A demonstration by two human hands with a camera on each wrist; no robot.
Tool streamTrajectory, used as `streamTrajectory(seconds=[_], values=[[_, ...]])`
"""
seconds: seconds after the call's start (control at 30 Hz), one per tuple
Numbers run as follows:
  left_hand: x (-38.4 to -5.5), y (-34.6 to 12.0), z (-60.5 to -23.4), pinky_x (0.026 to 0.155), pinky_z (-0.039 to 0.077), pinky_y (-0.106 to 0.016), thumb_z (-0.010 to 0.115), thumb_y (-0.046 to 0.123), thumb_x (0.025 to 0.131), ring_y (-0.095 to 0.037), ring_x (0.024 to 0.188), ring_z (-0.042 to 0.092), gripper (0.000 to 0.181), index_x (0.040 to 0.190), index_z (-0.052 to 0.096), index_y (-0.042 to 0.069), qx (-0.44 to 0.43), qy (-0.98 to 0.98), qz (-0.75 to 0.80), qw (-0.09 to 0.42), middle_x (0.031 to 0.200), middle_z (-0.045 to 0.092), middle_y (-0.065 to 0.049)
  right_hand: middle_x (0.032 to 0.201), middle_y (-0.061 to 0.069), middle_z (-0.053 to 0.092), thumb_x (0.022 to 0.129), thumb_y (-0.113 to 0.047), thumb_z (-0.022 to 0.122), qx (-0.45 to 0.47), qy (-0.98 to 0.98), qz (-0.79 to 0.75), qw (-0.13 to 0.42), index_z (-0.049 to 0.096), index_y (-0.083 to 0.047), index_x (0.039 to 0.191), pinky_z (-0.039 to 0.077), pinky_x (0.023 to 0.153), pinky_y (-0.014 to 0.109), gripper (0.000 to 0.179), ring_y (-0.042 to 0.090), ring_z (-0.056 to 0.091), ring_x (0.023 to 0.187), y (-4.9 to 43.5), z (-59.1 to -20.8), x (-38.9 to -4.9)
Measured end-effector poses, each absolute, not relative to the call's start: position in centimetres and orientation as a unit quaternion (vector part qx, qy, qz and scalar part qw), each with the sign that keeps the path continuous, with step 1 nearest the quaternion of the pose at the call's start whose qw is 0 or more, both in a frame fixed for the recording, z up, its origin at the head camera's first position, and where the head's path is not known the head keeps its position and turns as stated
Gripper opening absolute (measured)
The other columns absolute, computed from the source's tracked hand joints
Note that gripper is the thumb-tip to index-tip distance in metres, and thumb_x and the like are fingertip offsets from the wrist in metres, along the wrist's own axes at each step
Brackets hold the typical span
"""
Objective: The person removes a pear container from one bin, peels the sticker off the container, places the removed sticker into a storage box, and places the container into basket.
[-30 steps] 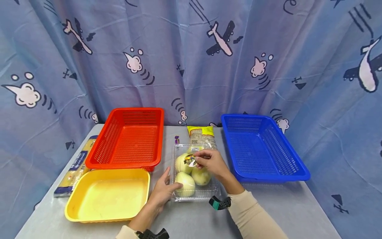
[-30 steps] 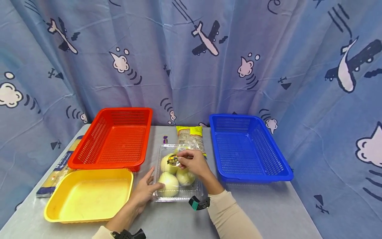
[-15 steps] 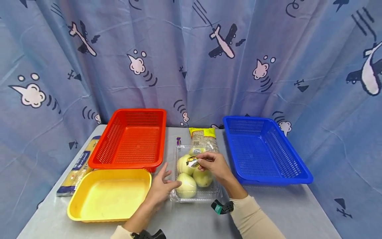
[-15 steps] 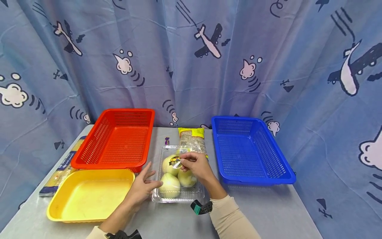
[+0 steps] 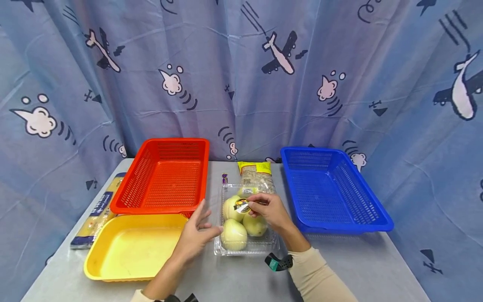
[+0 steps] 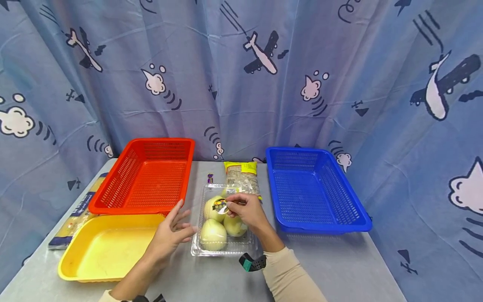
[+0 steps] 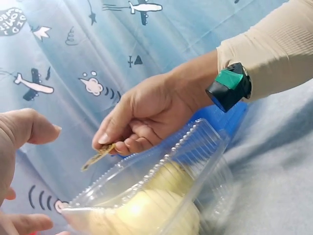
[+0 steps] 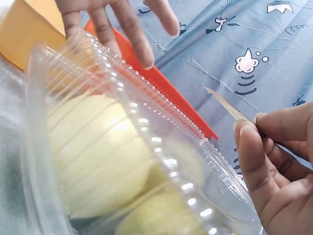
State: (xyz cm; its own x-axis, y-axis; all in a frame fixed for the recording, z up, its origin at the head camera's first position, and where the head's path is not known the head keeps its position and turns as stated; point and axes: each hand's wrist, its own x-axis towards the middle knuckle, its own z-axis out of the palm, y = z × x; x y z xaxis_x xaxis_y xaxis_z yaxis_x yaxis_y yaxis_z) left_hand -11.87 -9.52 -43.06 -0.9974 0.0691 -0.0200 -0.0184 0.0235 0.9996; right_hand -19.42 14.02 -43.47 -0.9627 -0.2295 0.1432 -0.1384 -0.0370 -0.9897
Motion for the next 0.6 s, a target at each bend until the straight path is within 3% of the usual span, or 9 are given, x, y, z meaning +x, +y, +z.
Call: streamTrajectory(seconds=[0.33,0.6], values=[[-11.4,-10.6,-42.3,0.087,0.046,-0.040,0.080,0.016,0.079,-0.030,0.112,0.047,0.095,0.155,0.023,0.022,0.034,0.715,0.698,0.024,0.145,0.043,-0.009,0.092,0.039,0.059,0.088,0.011,0.061,-0.130,0.693,-0.709,0.030,0.060,0.022,0.101,0.053,0.057,0.025,0.017,0.015,0.063,0.062,14.0,-43.8,-19.4],[-10.9,-11.6,-41.7,0.089,0.044,-0.041,0.079,0.013,0.079,-0.035,0.117,0.047,0.096,0.155,0.022,0.025,0.069,0.713,0.698,0.015,0.146,0.042,-0.008,0.092,0.035,0.061,0.088,0.010,0.061,-0.126,0.694,-0.709,0.028,0.061,0.021,0.101,0.053,0.058,0.025,0.017,0.015,0.063,0.063,14.0,-43.9,-19.6]])
